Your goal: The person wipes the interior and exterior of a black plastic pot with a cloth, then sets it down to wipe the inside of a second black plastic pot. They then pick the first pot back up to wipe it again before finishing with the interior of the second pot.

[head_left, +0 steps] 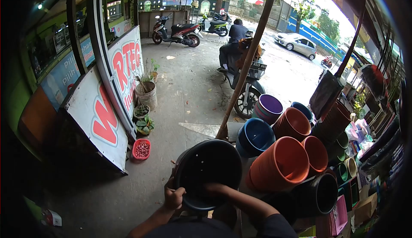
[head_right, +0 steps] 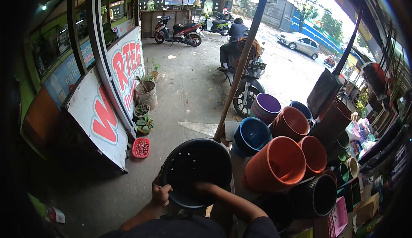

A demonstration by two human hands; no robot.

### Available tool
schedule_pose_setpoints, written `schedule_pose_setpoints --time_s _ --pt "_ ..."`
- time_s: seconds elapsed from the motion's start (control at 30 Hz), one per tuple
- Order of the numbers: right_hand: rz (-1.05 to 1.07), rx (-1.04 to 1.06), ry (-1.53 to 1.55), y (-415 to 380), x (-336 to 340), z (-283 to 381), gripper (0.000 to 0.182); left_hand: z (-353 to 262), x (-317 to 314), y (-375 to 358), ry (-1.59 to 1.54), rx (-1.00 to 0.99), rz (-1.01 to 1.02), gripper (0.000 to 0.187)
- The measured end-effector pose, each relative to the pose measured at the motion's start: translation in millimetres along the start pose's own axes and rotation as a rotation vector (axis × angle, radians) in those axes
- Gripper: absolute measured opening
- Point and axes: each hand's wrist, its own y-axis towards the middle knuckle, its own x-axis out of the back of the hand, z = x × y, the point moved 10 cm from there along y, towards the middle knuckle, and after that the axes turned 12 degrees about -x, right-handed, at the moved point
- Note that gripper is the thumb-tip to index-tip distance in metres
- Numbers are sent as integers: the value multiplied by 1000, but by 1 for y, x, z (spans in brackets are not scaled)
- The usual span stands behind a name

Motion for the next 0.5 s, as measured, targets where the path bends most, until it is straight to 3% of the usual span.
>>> schedule_pose_setpoints --time_s 0.07,0.13,0.23,0.27,0.3,0.37,0.43,0.5 --pt "319 16 -906 -22 -23 -37 25 5 6 1 -6 18 -27 40" --pt "2 -395 -820 -35 52 -46 27 10 3 -4 -25 41 -21 42" --pt "16 -568 -773 -51 93 -24 28 2 -8 -4 -63 46 -55 39" --pt "-201 -494 -922 -50 86 -33 23 2 -9 -6 -59 47 -42 39" --pt "-197 -495 -924 -48 62 -54 23 3 -10 -7 -56 48 -27 39" --pt "-114 -231 -818 -43 18 -52 25 23 -1 -9 -15 20 -13 39" --pt "217 66 -967 -39 -40 -15 28 28 0 -8 24 -16 5 39" --pt "228 -355 93 -41 21 63 33 27 -24 -12 0 58 152 43"
